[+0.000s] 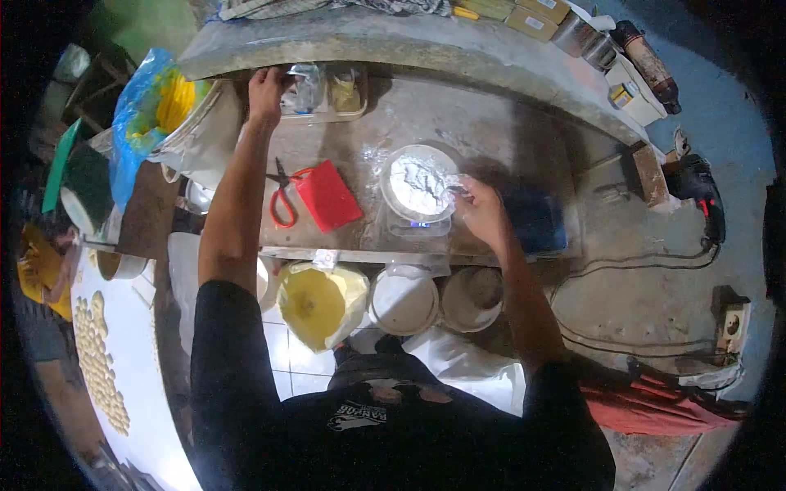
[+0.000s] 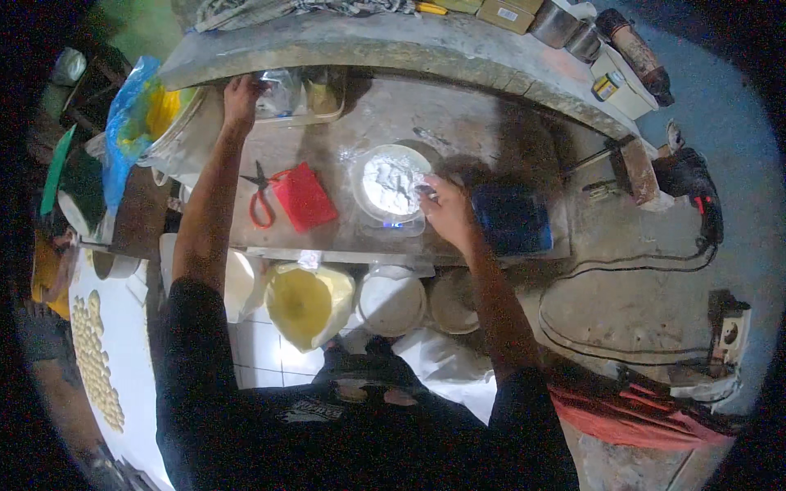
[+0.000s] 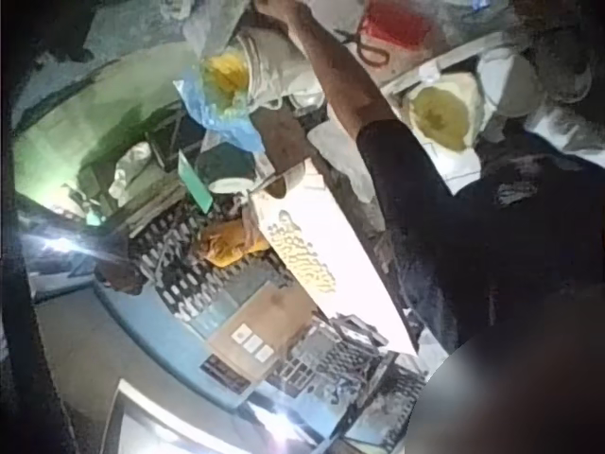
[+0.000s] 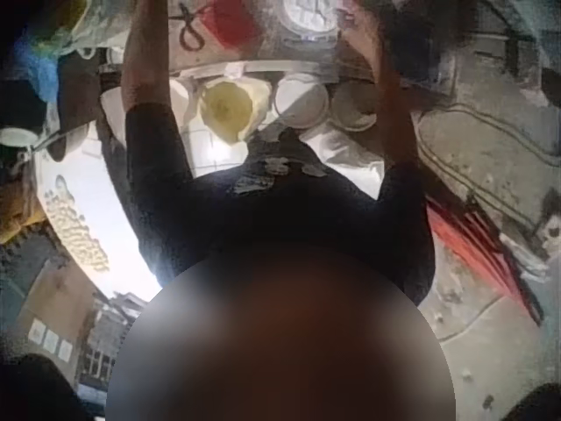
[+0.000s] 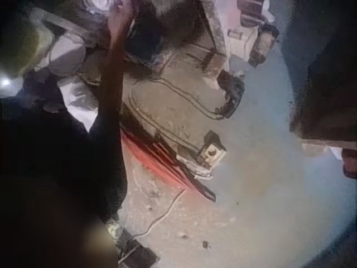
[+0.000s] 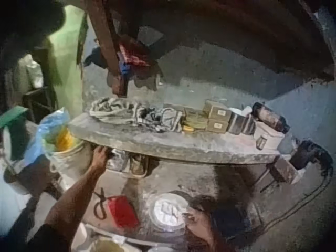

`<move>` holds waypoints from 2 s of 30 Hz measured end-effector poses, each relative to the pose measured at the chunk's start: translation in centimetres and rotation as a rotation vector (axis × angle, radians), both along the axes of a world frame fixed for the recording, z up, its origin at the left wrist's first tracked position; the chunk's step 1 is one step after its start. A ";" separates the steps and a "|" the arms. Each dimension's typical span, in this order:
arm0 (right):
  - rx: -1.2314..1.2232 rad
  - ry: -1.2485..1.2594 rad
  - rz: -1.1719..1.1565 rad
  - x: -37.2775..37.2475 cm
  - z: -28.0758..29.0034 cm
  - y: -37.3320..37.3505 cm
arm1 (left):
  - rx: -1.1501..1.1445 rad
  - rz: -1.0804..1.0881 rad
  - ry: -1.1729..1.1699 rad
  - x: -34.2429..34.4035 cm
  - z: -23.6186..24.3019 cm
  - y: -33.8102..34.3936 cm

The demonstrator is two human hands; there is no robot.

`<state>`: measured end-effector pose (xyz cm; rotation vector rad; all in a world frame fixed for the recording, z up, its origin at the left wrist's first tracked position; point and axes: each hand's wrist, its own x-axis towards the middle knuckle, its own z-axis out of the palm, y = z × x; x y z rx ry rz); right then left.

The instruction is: The person weighs liquid, powdered ingredients, and margarine on a digital scale using plastic containers. The person then adds the ingredients into an industrial dough mixer and handles the dough inside the mixing bowl by hand.

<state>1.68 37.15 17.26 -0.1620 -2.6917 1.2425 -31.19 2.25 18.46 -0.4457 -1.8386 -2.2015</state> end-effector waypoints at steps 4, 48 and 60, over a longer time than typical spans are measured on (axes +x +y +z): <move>-0.010 0.053 0.008 0.6 1.2 0.5 | 0.227 -0.115 -0.211 -3.4 -3.6 0.1; 0.025 -0.311 -0.949 52.3 -29.9 -25.7 | -0.617 -0.892 -0.959 53.8 -31.9 -27.8; 0.197 -0.759 -1.470 95.5 -37.2 -61.6 | -0.823 -1.136 -1.269 66.2 -38.8 -35.9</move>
